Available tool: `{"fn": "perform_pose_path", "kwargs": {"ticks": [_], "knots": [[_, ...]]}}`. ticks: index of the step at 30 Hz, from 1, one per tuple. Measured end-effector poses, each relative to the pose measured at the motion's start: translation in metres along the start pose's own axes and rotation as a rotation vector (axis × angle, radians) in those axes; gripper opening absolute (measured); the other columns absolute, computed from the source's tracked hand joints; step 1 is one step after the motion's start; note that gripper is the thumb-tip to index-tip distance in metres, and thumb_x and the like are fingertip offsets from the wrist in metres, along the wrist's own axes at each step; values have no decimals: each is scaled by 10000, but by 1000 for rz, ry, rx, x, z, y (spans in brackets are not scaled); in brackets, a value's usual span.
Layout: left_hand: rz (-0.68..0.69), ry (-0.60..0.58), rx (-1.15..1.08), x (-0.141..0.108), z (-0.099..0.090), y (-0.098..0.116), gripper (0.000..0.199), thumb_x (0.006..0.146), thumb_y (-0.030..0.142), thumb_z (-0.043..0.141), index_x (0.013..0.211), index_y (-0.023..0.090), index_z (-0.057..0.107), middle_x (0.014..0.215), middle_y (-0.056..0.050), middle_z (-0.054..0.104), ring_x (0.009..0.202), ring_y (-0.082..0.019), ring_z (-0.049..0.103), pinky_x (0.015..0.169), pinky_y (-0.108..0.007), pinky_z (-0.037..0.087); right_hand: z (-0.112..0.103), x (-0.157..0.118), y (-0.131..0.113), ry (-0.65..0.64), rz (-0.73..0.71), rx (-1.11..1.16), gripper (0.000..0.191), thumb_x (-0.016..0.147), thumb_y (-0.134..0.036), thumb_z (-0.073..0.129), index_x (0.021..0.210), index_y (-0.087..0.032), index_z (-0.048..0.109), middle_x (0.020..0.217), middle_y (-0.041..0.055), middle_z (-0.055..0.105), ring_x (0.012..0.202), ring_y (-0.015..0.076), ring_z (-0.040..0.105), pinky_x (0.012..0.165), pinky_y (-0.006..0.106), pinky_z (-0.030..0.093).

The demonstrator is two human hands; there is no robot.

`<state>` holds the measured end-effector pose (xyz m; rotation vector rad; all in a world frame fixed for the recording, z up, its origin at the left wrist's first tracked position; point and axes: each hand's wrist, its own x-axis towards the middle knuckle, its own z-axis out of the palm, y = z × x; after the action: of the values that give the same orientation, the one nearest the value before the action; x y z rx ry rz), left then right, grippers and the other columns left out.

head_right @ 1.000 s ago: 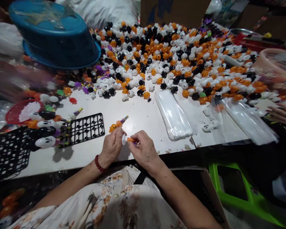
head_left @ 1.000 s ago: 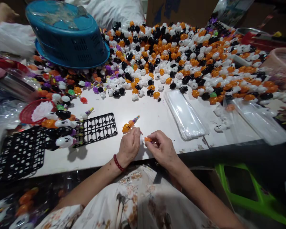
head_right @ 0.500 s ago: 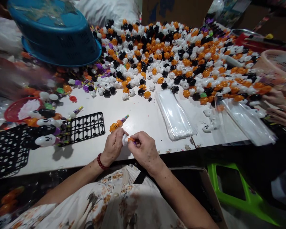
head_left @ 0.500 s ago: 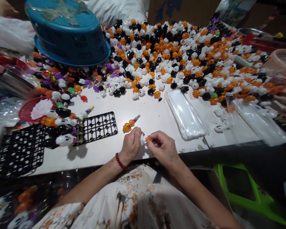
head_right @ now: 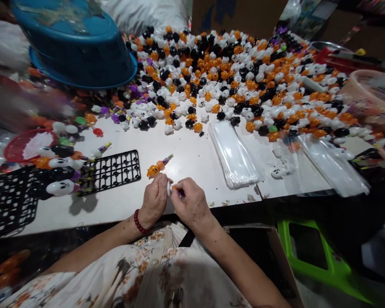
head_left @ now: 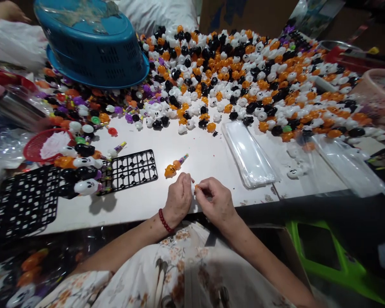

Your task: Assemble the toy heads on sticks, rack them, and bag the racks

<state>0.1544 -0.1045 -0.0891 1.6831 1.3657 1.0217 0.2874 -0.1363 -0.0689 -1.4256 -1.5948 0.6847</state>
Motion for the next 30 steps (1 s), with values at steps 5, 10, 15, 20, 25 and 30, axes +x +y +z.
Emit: {"fn": "perform_pose_path", "kwargs": {"ticks": [5, 10, 15, 20, 25, 30], "knots": [[-15, 7, -61, 0, 1, 1, 442, 1015, 484, 278, 793, 215, 550, 688, -4, 578, 650, -155, 556, 658, -296, 452, 5, -2, -7, 22, -28, -40, 100, 886, -216, 520, 795, -230, 560, 812, 46, 635, 723, 166, 607, 682, 298, 506], [-88, 23, -181, -3, -2, 0, 466, 1006, 523, 312, 757, 211, 551, 686, -2, 583, 650, -148, 549, 656, -289, 457, 8, -9, -15, -44, -36, 18, 109, 893, -195, 502, 828, -221, 585, 859, 70, 651, 783, 183, 616, 705, 309, 499], [-136, -16, -291, 0, -10, -2, 463, 1000, 555, 323, 823, 215, 581, 626, 22, 495, 545, -132, 480, 556, -282, 420, 3, -4, -12, -137, 311, 444, 152, 838, -338, 673, 917, -218, 624, 889, 37, 692, 761, 161, 656, 687, 284, 538], [-119, 20, -271, 6, -13, -2, 445, 997, 568, 328, 836, 222, 557, 659, 14, 495, 566, -136, 473, 563, -288, 399, 2, 1, -10, -147, 494, 669, 331, 756, -393, 776, 965, -222, 583, 801, 0, 707, 755, 161, 690, 748, 301, 559], [-120, 97, -205, 4, -11, -5, 455, 1000, 561, 324, 812, 211, 546, 676, 6, 502, 599, -142, 471, 604, -294, 393, 0, 1, -8, -122, 360, 520, 209, 787, -347, 761, 891, -206, 648, 873, 24, 690, 776, 150, 650, 712, 278, 530], [-120, 136, -160, -2, -7, -7, 438, 1011, 526, 310, 812, 207, 534, 666, 13, 501, 611, -141, 476, 631, -293, 398, 0, -3, -3, -92, 119, 359, 59, 850, -250, 704, 896, -219, 723, 900, 36, 670, 824, 159, 618, 723, 287, 497]]}}
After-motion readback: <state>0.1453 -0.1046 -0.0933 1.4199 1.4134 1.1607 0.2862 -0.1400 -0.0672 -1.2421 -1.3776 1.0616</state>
